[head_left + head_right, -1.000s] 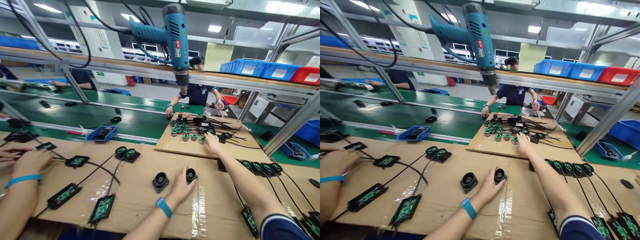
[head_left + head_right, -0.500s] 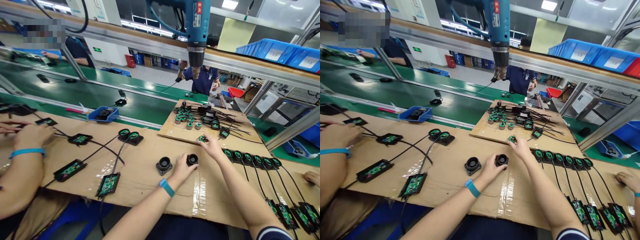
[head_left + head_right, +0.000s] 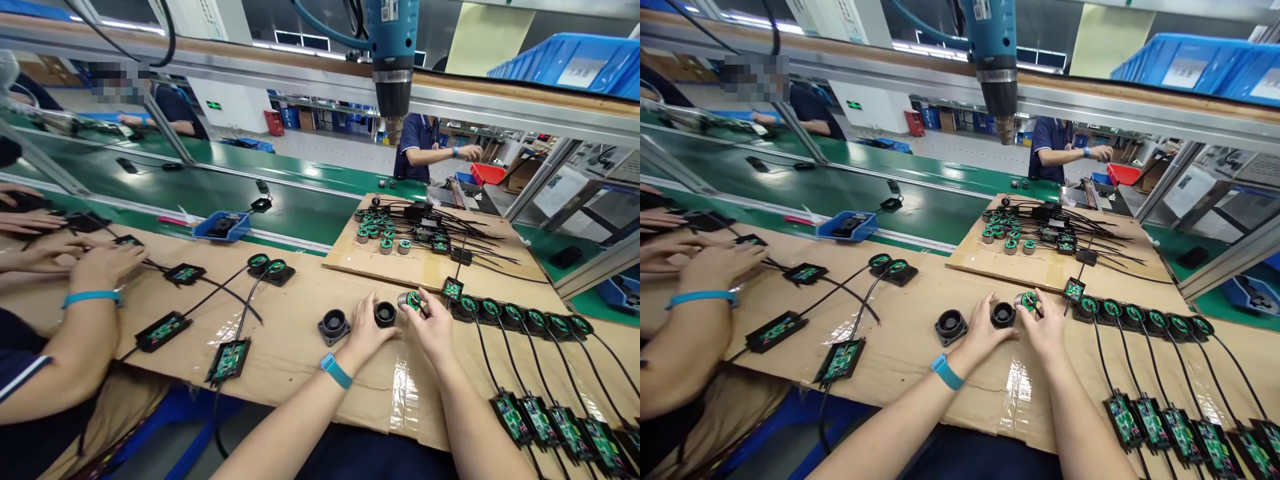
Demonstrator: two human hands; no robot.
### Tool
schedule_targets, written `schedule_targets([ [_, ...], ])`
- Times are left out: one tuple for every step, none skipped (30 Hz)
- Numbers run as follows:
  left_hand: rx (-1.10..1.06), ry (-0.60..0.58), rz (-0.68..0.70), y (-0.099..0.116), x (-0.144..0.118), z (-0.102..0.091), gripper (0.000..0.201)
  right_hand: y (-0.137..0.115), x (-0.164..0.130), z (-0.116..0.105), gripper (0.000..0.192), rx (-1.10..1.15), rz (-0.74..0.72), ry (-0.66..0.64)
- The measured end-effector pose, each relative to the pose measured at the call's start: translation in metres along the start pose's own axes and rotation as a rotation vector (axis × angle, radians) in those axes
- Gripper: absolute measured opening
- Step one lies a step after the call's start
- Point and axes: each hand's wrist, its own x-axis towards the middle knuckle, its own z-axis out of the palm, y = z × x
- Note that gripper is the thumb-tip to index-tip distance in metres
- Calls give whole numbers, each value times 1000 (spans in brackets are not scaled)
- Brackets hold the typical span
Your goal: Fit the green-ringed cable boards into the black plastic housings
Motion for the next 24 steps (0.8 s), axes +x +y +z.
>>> schedule_targets([
  [-13,-31,21,0,1,0,102,0,0,-1,63,0,13,23],
  [-35,-66,42,0,1,-1,94,-1,0,-1,63,-2,21,43],
  [-60,-96,56,0,1,-1,83,-2,0,-2,63,-4,20,51],
  [-86,-114,60,0,2,-2,72,-3,-2,-2,62,-7,11,51],
  [-112,-114,50,0,2,-2,62,-4,-3,-1,61,-11,-4,42],
  [-136,-96,31,1,2,-3,55,-6,-6,0,59,-16,-23,29],
  [-156,-68,9,1,3,-4,51,-8,-9,1,58,-19,-41,12],
  [-168,-41,-7,1,3,-4,50,-10,-13,3,57,-19,-56,-8],
  [-172,-25,-14,2,2,-5,51,-12,-17,6,57,-15,-69,-33],
  [-164,-20,-7,2,2,-5,51,-14,-22,9,58,-8,-83,-58],
  [-148,-21,10,2,2,-6,49,-15,-25,12,58,1,-101,-80],
  [-123,-24,33,2,1,-6,47,-17,-29,15,59,5,-122,-95],
  [-95,-24,56,2,1,-6,45,-17,-31,18,57,1,-144,-101],
  [-66,-17,80,3,0,-6,43,-18,-33,21,55,-11,-166,-100],
  [-40,-5,106,3,0,-5,42,-17,-35,24,51,-32,-181,-94],
  [-17,9,131,3,0,-5,41,-17,-35,25,48,-59,-189,-90],
  [2,22,156,4,-1,-4,40,-16,-36,27,44,-87,-189,-92],
  [21,38,180,5,-1,-3,38,-16,-36,28,41,-112,-184,-99],
  [37,55,201,5,-2,-2,36,-15,-36,28,39,-132,-179,-111],
  [52,72,219,6,-2,-1,34,-15,-36,29,37,-147,-173,-125],
  [65,89,233,7,-2,0,32,-15,-36,30,37,-160,-164,-136],
  [75,105,246,7,-2,0,30,-15,-36,31,37,-176,-149,-141],
  [84,121,256,8,-3,1,29,-16,-36,31,37,-195,-126,-140],
  [91,135,265,8,-3,1,28,-16,-36,32,37,-217,-101,-138],
])
